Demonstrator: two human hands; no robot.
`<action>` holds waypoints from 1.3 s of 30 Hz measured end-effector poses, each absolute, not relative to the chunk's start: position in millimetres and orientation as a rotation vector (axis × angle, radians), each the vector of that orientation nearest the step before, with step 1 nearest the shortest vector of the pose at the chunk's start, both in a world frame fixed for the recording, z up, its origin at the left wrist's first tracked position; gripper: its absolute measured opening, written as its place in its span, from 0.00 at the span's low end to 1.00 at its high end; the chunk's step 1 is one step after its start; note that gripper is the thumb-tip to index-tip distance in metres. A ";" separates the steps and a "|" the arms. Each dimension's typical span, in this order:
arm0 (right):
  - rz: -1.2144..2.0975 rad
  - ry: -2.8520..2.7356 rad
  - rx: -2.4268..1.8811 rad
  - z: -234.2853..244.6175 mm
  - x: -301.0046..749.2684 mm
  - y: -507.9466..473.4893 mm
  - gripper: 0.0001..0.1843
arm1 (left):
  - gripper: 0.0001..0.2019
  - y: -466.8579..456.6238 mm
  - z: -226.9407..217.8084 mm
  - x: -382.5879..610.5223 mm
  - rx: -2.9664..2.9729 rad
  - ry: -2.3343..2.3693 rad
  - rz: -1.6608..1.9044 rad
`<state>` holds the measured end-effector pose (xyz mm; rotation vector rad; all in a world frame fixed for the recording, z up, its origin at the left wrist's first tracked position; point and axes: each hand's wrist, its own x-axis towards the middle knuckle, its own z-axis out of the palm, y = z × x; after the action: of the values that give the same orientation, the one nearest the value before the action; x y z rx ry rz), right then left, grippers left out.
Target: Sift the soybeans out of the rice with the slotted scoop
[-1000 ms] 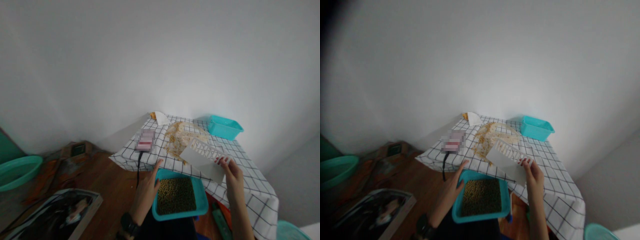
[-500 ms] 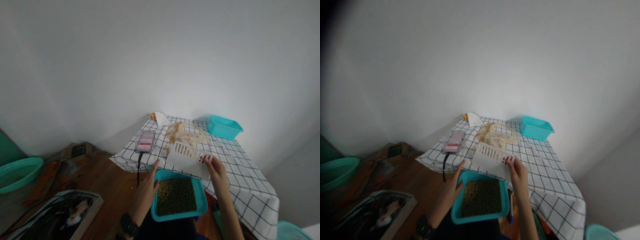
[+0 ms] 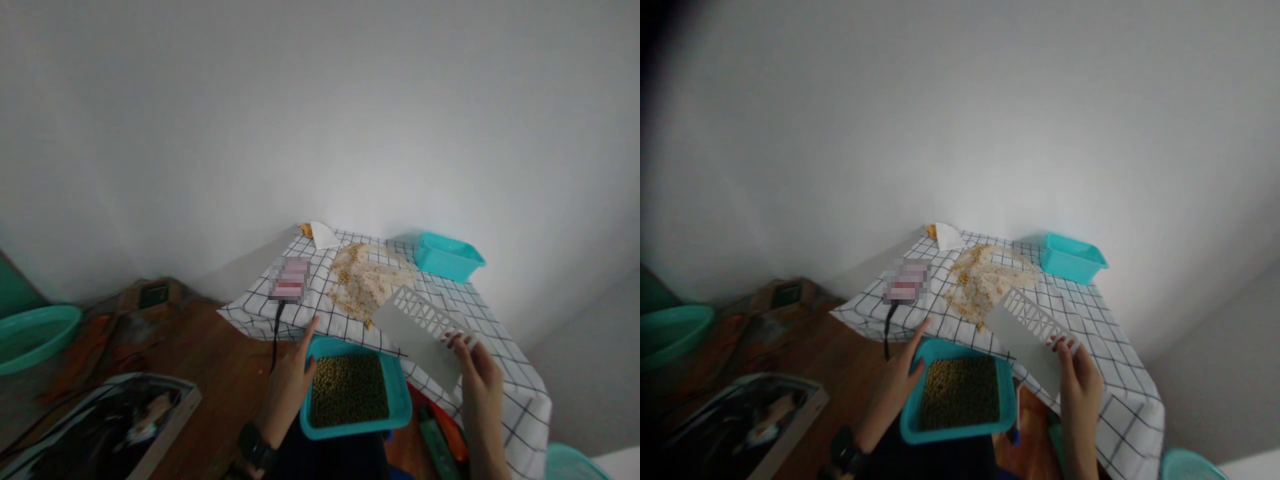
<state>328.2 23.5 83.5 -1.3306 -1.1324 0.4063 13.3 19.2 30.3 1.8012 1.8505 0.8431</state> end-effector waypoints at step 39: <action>0.478 -1.168 -1.344 80.4 320.2 8.3 0.20 | 0.35 16.8 40.1 15.5 1.768 1.843 0.774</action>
<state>320.2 8.3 80.4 -1.3443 -1.1676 0.4780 15.5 16.8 40.1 1.7685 1.8430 0.7737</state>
